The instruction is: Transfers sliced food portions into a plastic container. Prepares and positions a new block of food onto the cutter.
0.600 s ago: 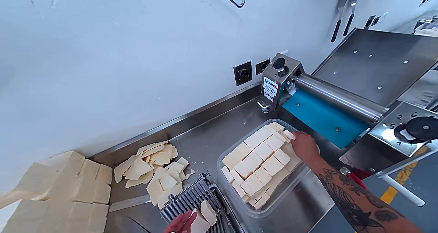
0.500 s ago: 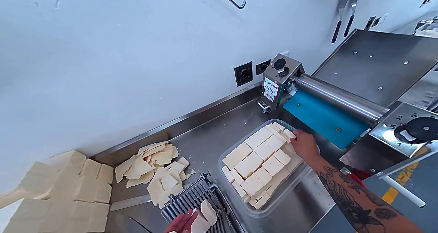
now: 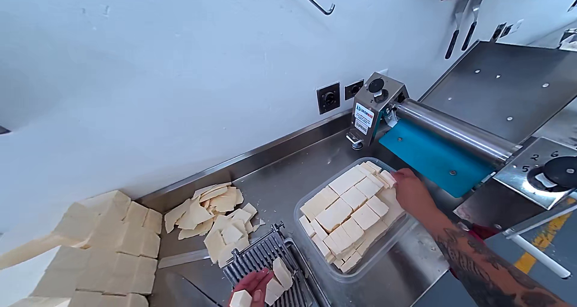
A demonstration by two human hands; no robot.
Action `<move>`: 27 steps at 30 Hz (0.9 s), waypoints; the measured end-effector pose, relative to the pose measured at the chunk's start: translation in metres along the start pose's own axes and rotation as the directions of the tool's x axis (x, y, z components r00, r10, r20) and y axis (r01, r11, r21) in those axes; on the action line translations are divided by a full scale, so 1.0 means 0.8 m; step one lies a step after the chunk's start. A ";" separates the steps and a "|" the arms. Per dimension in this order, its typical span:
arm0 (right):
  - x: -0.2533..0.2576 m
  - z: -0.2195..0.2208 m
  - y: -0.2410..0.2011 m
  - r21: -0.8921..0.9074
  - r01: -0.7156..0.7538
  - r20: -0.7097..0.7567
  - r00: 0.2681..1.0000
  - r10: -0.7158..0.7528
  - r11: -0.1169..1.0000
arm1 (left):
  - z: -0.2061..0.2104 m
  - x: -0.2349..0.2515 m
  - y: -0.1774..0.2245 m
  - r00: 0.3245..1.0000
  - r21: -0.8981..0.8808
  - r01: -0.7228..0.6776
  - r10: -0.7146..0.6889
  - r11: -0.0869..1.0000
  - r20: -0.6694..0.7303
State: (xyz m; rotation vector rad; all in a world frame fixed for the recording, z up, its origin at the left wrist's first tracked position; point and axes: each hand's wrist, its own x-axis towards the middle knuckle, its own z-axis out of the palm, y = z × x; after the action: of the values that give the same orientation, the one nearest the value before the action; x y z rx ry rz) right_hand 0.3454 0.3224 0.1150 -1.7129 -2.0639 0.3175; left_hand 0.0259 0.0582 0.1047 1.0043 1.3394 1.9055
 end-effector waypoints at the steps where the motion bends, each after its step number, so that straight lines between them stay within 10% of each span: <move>1: -0.016 0.000 -0.018 0.071 0.058 -0.069 0.996 -0.054 0.996 | 0.003 0.001 0.002 1.000 -0.009 0.014 -0.014 1.000 0.002; 7: -0.168 0.022 -0.183 0.668 0.475 -0.046 0.794 -0.606 0.573 | 0.058 -0.003 0.018 0.979 0.038 0.089 -0.095 0.995 0.180; 11: -0.203 0.043 -0.213 0.764 0.498 -0.192 0.782 -0.594 0.409 | 0.075 -0.002 0.023 0.938 -0.033 0.178 -0.160 0.983 0.309; 18: -0.198 0.054 -0.196 0.871 0.126 0.069 0.926 -0.370 0.476 | 0.064 -0.013 0.015 0.822 0.031 0.259 -0.237 0.965 0.518; 23: -0.070 0.019 -0.111 0.447 0.033 0.004 0.999 -0.039 0.894 | 0.006 0.010 0.032 0.962 0.375 0.002 -0.104 0.927 0.252; 27: 0.000 0.017 -0.014 0.243 -0.095 -0.112 0.986 0.125 0.965 | -0.056 0.010 0.028 0.994 0.472 0.088 -0.108 0.877 0.016</move>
State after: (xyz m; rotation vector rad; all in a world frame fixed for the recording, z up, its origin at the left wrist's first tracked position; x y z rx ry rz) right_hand 0.3294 0.3214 0.1081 -1.6594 -1.7674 0.4589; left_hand -0.0176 0.0354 0.1188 1.1695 1.8442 1.5000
